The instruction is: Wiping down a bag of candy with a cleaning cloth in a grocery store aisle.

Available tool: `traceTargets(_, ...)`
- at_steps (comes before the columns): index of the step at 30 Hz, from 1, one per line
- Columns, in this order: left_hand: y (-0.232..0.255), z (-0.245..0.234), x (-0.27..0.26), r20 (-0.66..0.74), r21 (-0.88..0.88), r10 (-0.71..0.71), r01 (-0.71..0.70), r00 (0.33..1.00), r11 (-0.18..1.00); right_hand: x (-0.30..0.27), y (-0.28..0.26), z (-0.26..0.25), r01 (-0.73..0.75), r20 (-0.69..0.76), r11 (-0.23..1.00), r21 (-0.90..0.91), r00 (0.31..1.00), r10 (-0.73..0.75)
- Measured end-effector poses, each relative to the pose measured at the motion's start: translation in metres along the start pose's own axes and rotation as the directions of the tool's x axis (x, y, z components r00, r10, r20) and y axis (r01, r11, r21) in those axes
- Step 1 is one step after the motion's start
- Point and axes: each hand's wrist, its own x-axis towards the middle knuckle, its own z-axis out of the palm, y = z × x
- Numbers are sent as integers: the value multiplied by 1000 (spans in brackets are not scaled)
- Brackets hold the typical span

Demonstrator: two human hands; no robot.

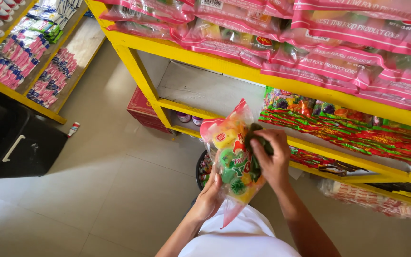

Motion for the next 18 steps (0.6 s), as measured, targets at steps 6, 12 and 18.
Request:
traceTargets(6,-6,-14,-3,27,162,-1,-3,1000,987,-10,50,8,-456,128,848,270,890,438)
traceTargets(12,-17,-48,-4,-14,317,-57,58,998,947,-9,62,8,-602,200,557,572,761,617)
traceTargets(18,27,-2,11,-144,192,57,-28,988,981,-7,45,5,-409,-47,877,251,900,433)
